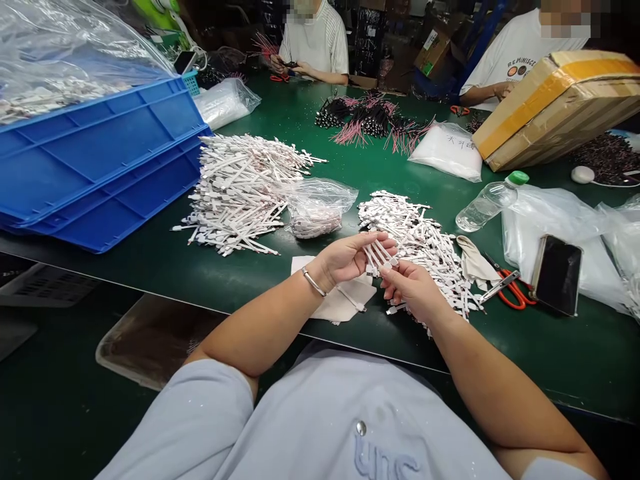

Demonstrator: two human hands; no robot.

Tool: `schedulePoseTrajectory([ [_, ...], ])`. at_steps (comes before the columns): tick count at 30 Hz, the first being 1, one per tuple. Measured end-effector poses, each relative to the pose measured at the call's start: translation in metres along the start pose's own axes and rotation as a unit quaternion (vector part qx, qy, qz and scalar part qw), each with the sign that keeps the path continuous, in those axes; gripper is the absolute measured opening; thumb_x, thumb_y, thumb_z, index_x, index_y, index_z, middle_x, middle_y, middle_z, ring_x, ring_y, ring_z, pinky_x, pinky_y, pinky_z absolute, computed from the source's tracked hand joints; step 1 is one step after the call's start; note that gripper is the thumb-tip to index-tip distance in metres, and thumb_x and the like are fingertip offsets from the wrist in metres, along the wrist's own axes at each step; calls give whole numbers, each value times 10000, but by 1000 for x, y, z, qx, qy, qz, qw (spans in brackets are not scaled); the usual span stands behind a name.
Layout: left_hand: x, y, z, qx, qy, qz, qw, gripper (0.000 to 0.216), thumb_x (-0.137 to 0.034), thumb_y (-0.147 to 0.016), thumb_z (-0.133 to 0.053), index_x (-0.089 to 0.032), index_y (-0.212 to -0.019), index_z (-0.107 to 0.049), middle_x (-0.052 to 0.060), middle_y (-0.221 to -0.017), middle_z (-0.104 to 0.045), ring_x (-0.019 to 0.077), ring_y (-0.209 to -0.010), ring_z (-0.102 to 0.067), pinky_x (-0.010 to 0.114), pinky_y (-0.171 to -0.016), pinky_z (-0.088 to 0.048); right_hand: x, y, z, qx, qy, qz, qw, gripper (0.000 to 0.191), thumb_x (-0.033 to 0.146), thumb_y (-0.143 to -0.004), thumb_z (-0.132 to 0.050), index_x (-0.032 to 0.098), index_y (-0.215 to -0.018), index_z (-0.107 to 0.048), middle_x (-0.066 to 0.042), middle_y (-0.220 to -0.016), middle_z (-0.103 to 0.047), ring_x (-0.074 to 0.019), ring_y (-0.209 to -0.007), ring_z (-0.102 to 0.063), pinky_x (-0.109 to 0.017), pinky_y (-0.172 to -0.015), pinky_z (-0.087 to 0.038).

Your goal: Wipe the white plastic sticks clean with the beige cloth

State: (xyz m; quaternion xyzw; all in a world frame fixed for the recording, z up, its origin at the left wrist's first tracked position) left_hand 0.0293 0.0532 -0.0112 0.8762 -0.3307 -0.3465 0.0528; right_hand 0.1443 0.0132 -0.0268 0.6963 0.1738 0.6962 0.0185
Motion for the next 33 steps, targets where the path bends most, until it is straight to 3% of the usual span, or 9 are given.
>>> schedulePoseTrajectory([
  [9,2,0,1,-1,-5,-6,1000,175,-13,-849,-466,-102,-893,-610,87,-895,-696,164,-866,-677,305,-868,-482,-2,1,2,-8,-17,-10,1000,532,609,-626,-778,138,-690,-540,-39,-646,-574,-106,-458,-521,-134,-350,-398],
  [16,2,-1,0,-11,3,-23,1000,173,-36,-861,-459,-115,-889,-610,81,-914,-690,166,-873,-671,339,-902,-470,-7,3,-9,45,-81,-95,991,542,545,-564,-846,121,-773,-582,-57,-703,-590,-123,-528,-563,-130,-379,-431],
  [26,2,0,-1,-4,4,-21,1000,137,-106,-874,-491,-111,-897,-626,77,-898,-693,169,-860,-669,304,-838,-480,-4,2,-3,-5,-44,-28,999,527,568,-584,-821,130,-737,-570,-27,-634,-572,-108,-469,-526,-135,-365,-423],
  [33,2,-1,0,-17,5,-13,1000,207,-185,-912,-461,-99,-852,-641,85,-867,-698,157,-819,-669,285,-834,-486,-4,2,-3,-7,-39,-31,999,524,571,-581,-813,134,-738,-572,-32,-637,-572,-110,-463,-522,-145,-364,-425],
])
Point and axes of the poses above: each hand's wrist, its own y-axis away from the middle knuckle, its own z-axis out of the back of the hand, x = y × z, the point moved 6 cm from there along -y, towards the middle knuckle
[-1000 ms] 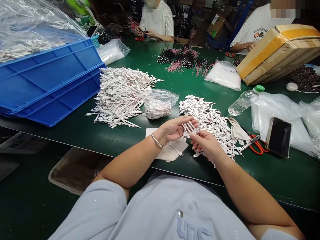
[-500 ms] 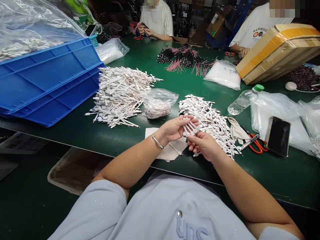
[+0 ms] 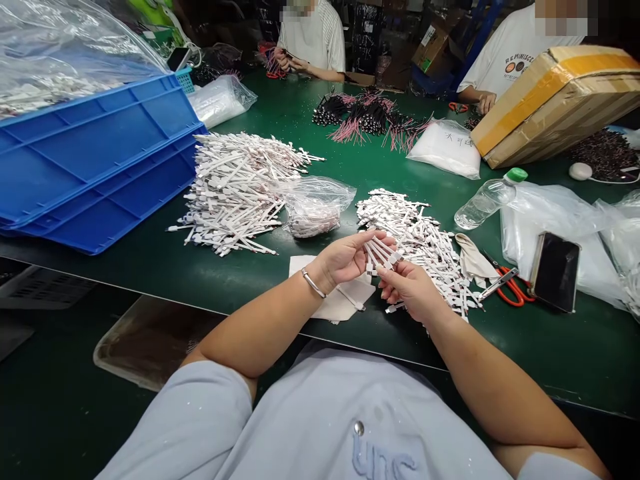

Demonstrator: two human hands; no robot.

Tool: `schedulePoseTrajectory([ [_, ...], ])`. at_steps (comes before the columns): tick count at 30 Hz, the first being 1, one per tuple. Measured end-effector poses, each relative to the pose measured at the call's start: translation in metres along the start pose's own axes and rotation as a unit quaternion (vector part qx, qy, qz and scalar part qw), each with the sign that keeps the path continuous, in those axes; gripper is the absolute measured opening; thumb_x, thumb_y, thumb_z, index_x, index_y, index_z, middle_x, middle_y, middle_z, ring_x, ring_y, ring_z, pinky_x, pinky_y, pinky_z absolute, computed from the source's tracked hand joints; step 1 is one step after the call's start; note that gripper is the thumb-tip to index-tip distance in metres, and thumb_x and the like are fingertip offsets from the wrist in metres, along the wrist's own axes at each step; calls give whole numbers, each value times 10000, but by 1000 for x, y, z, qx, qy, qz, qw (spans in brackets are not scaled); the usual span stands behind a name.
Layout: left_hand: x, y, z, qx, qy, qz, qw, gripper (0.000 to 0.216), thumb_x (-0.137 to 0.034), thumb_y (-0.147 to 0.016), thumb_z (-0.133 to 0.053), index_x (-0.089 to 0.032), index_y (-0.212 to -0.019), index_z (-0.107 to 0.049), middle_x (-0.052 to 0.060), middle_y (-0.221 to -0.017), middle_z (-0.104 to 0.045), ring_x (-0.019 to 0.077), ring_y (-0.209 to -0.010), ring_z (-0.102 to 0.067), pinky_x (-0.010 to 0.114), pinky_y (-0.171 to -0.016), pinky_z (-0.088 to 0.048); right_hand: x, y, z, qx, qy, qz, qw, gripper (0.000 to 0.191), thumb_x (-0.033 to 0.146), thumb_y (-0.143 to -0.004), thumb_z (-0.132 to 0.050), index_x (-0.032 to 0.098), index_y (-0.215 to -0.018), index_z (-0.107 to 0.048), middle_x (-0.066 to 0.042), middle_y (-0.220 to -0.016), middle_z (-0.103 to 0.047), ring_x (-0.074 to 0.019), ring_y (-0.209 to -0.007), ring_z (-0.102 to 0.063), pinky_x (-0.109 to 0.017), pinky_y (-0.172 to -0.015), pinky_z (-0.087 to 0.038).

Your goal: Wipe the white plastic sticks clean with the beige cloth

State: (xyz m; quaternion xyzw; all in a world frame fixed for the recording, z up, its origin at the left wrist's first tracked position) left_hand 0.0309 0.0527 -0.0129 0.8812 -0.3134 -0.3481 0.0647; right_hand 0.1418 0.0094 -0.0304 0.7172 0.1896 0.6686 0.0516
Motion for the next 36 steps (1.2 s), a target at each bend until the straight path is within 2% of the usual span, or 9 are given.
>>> schedulePoseTrajectory([
  [8,1,0,0,11,-14,-10,1000,179,-31,-860,-461,-102,-888,-624,83,-884,-692,147,-818,-659,289,-838,-479,-1,0,-1,11,2,-10,1000,525,573,-582,-813,128,-740,-584,-46,-652,-577,-117,-478,-531,-149,-371,-430],
  [16,0,0,2,-4,-18,-14,1000,162,-44,-861,-471,-90,-890,-624,100,-910,-684,158,-814,-660,295,-819,-491,-1,1,1,34,-23,-22,999,506,512,-601,-842,133,-844,-611,-42,-720,-581,-126,-554,-552,-143,-404,-444],
  [24,-1,1,1,-14,-37,-16,999,171,-38,-859,-470,-93,-906,-626,99,-898,-693,144,-796,-662,270,-811,-492,-1,1,2,24,-75,-40,996,486,451,-567,-849,156,-783,-530,25,-611,-493,-78,-484,-435,-115,-385,-332],
  [36,-2,1,-1,5,-41,-28,999,164,-45,-853,-483,-93,-891,-635,91,-885,-693,140,-771,-656,249,-755,-493,2,1,-3,28,-128,-27,991,473,398,-560,-852,165,-851,-561,22,-721,-495,-92,-597,-447,-131,-424,-302],
])
Point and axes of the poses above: each hand's wrist, its own y-axis away from the middle knuckle, its own z-axis out of the back of the hand, x = y × z, the point moved 6 cm from there along -y, towards the middle knuckle
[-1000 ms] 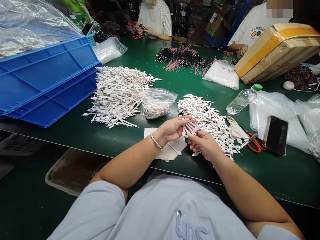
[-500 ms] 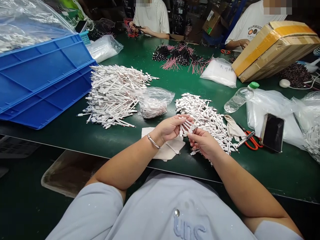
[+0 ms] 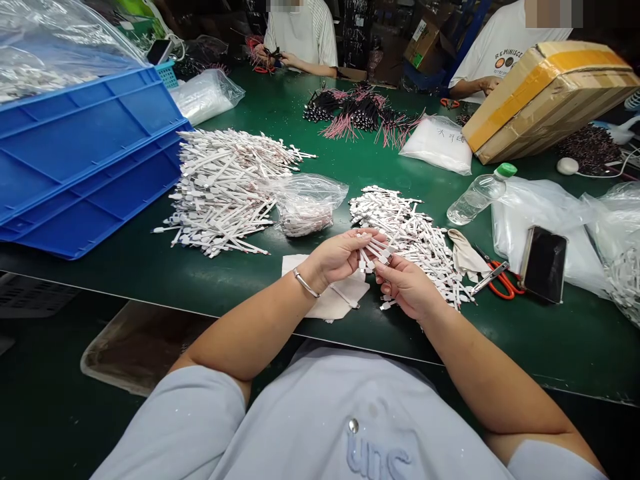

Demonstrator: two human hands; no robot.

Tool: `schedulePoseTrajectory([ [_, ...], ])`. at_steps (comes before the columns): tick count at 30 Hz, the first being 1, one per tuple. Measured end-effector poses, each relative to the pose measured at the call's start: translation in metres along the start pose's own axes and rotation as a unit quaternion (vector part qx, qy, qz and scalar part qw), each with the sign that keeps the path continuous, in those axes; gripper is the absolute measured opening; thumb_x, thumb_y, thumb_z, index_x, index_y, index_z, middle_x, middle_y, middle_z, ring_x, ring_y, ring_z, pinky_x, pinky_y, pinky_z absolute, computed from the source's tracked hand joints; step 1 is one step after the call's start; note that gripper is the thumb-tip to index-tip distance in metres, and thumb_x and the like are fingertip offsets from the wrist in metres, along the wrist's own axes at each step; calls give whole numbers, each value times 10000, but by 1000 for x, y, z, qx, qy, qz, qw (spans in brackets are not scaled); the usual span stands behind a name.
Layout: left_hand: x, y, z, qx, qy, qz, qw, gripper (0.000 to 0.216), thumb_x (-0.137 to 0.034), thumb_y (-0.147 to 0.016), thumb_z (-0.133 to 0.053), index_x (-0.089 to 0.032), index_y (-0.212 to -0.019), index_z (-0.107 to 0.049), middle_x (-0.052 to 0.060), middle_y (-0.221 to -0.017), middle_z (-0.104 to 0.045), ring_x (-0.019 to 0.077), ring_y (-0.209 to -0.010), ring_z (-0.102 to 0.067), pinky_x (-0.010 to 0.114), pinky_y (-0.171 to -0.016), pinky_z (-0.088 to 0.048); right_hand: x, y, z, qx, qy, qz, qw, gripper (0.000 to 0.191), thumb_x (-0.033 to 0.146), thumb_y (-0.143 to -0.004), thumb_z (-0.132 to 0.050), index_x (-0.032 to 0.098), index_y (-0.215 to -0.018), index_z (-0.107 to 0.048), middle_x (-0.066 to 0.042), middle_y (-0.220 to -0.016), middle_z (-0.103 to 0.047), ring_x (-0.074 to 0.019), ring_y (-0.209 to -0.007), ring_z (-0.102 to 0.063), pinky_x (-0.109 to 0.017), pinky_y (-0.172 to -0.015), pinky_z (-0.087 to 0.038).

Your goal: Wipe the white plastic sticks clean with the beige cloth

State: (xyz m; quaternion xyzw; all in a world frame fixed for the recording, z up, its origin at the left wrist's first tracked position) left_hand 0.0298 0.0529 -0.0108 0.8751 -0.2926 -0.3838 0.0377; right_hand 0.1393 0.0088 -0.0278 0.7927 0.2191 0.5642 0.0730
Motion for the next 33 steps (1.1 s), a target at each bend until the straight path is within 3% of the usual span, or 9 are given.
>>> schedulePoseTrajectory([
  [7,0,-1,1,-5,13,-6,1000,170,-41,-851,-479,-99,-877,-636,87,-893,-698,139,-789,-658,251,-763,-496,2,0,-2,-6,-18,4,1000,451,380,-546,-859,165,-788,-545,25,-715,-488,-91,-604,-442,-138,-441,-290],
  [19,-6,-2,4,3,9,-21,1000,152,-68,-845,-505,-109,-877,-647,82,-886,-690,151,-805,-657,248,-726,-492,-3,2,6,45,63,-17,997,385,401,-612,-835,147,-721,-567,-7,-671,-541,-82,-516,-429,-153,-446,-293],
  [22,-7,-1,3,-1,15,-20,1000,163,-62,-849,-492,-110,-873,-646,82,-882,-691,152,-816,-656,249,-737,-493,-2,2,6,34,83,-30,996,401,417,-589,-839,143,-723,-579,-13,-658,-539,-92,-528,-441,-149,-436,-307],
  [33,-1,0,-1,0,24,-7,1000,176,-48,-856,-469,-102,-870,-636,72,-856,-690,141,-761,-658,257,-731,-511,-3,-5,-6,-16,-48,21,999,460,376,-537,-898,165,-855,-641,9,-792,-541,-98,-659,-475,-134,-467,-336],
])
Point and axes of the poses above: each hand's wrist, its own y-axis away from the middle knuckle, its own z-axis out of the back of the hand, x = y × z, the point moved 6 cm from there along -y, towards the middle knuckle
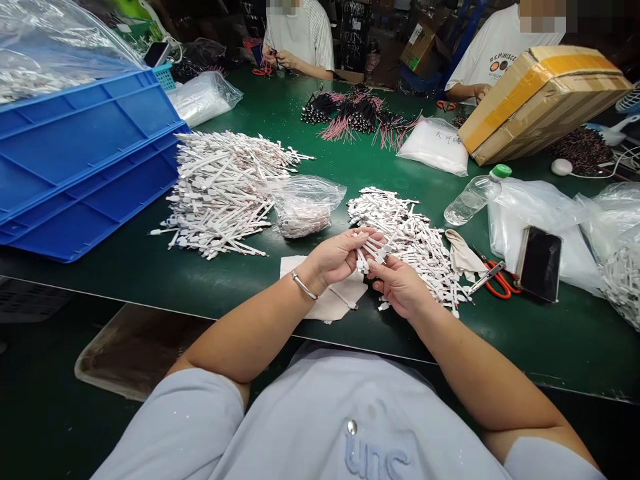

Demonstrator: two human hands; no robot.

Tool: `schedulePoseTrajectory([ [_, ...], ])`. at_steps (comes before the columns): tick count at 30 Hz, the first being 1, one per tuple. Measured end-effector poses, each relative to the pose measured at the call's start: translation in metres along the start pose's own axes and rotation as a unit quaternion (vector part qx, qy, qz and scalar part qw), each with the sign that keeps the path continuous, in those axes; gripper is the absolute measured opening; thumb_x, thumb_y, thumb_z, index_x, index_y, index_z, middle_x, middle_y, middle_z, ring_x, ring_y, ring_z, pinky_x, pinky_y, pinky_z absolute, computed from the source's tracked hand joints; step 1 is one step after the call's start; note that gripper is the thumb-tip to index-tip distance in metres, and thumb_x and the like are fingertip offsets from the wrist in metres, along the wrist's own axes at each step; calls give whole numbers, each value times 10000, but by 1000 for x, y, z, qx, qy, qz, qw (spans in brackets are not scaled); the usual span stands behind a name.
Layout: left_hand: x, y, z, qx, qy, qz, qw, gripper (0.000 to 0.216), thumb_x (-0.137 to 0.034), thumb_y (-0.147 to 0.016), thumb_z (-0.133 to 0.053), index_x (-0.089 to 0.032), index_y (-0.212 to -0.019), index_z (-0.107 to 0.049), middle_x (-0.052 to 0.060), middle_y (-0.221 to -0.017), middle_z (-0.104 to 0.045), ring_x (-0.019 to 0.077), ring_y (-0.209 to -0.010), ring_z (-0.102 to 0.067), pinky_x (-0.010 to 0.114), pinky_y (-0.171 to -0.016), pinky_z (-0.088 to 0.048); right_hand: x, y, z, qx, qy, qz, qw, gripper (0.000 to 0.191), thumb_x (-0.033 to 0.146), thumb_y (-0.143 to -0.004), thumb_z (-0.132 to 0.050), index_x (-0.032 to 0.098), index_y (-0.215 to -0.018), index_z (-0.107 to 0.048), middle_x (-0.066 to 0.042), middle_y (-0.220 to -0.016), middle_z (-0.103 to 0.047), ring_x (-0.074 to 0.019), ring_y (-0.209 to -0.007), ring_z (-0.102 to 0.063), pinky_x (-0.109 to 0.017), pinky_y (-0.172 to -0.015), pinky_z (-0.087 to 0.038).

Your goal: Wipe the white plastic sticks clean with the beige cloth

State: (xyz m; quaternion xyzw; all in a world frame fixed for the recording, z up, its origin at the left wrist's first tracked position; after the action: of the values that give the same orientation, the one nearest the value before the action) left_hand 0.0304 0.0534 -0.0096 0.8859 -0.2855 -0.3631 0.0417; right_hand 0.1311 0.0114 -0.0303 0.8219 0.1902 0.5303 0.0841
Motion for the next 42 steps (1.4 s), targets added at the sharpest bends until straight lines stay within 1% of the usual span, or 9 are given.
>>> schedulePoseTrajectory([
  [5,2,0,1,-11,9,1,1000,177,-33,-848,-471,-101,-868,-632,80,-888,-692,142,-796,-659,253,-763,-497,-3,-3,4,-32,-4,23,999,473,402,-512,-902,160,-819,-636,14,-730,-529,-106,-626,-446,-166,-465,-292],
  [11,0,-1,4,-25,16,-6,1000,181,-41,-846,-473,-95,-853,-646,80,-855,-691,148,-778,-656,267,-778,-496,1,3,5,-22,57,50,997,437,454,-565,-872,150,-647,-569,0,-656,-533,-110,-597,-432,-194,-532,-319],
  [18,-6,-1,7,-33,-2,-10,999,163,-58,-843,-487,-94,-863,-644,91,-888,-696,152,-783,-660,250,-729,-499,16,21,-3,155,226,3,962,505,616,-717,-751,135,-652,-611,-27,-626,-533,-118,-554,-455,-196,-490,-330],
  [21,-5,1,5,-32,-13,7,999,153,-47,-830,-495,-95,-859,-637,94,-877,-698,151,-761,-658,243,-676,-491,26,13,12,76,262,18,962,649,767,-715,-651,134,-585,-585,-36,-548,-495,-111,-474,-430,-183,-397,-287],
  [24,-3,2,2,-24,-24,15,999,153,-41,-821,-497,-90,-855,-637,84,-856,-696,136,-704,-647,250,-674,-490,26,3,21,-6,232,28,972,687,820,-602,-693,142,-645,-597,-45,-602,-528,-128,-492,-479,-166,-352,-301],
  [28,-1,2,1,-15,-41,11,999,149,-40,-811,-512,-87,-867,-642,77,-844,-696,132,-691,-645,234,-647,-479,17,0,15,-5,194,47,980,625,729,-590,-777,140,-701,-603,-48,-684,-572,-130,-542,-535,-145,-373,-372],
  [32,-1,1,5,-12,-29,12,999,132,-47,-801,-529,-98,-851,-641,81,-858,-698,155,-739,-662,275,-711,-501,14,7,7,50,171,36,983,555,648,-663,-768,133,-837,-654,-84,-846,-621,-182,-750,-608,-179,-540,-514],
  [35,-2,0,7,-14,-20,16,1000,142,-44,-807,-519,-101,-849,-641,80,-862,-701,165,-768,-670,286,-730,-510,16,12,6,78,172,10,982,483,548,-698,-777,136,-924,-670,-96,-952,-622,-206,-877,-607,-195,-623,-546],
  [42,-3,0,7,-27,-24,16,999,149,-31,-800,-520,-94,-855,-644,90,-859,-704,172,-768,-673,314,-784,-510,18,10,14,68,150,-37,986,292,366,-735,-756,135,-889,-663,-97,-953,-623,-205,-846,-617,-197,-593,-559],
])
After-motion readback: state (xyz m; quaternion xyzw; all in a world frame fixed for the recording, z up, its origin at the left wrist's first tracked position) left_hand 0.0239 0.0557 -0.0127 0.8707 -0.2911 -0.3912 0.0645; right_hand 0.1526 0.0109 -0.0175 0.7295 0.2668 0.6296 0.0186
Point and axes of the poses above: each hand's wrist, its own y-axis away from the middle knuckle, its own z-axis out of the back of the hand, x = y × z, the point moved 6 cm from there along -y, towards the middle knuckle
